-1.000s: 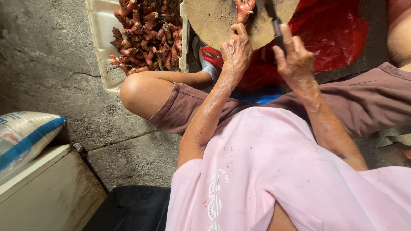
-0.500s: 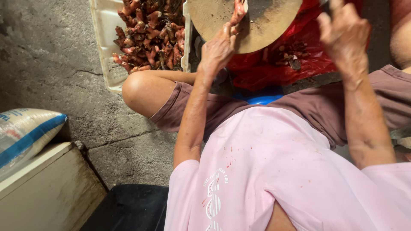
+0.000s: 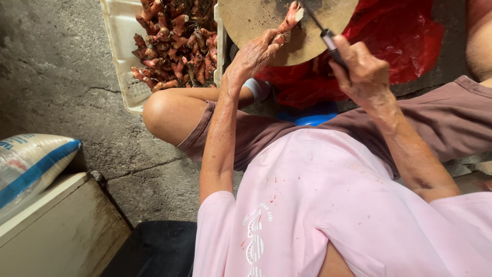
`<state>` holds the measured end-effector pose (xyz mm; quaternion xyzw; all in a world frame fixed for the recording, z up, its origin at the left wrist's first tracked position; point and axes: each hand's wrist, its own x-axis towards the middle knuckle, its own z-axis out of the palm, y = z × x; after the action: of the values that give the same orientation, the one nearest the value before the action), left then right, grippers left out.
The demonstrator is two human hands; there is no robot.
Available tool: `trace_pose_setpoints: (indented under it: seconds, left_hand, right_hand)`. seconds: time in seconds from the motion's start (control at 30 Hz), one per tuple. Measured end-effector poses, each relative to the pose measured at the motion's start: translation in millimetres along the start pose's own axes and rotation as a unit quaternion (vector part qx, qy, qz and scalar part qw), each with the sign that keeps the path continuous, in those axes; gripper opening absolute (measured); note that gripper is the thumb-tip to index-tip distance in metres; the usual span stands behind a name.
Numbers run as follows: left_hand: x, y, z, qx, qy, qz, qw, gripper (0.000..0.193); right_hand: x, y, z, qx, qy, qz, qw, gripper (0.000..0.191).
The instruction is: The person sits on the floor and uses a knife to peel the skin off reddish-brown root vegetables on a round wooden board. Peeled pieces are placed into a red plastic basket, while unpeeled roots are taken from a white crate.
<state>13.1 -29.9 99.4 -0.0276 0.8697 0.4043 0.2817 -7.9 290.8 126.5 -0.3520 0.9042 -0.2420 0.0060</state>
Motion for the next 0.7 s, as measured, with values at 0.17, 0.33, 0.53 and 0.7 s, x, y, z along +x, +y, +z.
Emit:
trace_pose_setpoints:
  seconds: [0.17, 0.33, 0.53, 0.7]
  left_hand:
    - [4.0, -9.3, 11.2, 0.023, 0.076, 0.101, 0.992, 0.037]
    - [9.1, -18.0, 17.9, -0.019, 0.062, 0.096, 0.993, 0.040]
    - [8.7, -20.4, 19.1, -0.108, 0.032, 0.047, 0.993, 0.046]
    - [6.3, -18.9, 18.9, -0.200, 0.044, 0.083, 0.975, 0.050]
  right_hand:
    - [9.0, 0.5, 8.9, -0.081, -0.061, -0.004, 0.995, 0.062]
    - [6.6, -1.9, 3.2, 0.114, 0.005, 0.026, 0.993, 0.054]
    - [0.4, -13.5, -0.9, 0.039, 0.010, 0.031, 0.999, 0.059]
    - [11.9, -6.6, 13.2, -0.069, -0.065, 0.021, 0.995, 0.062]
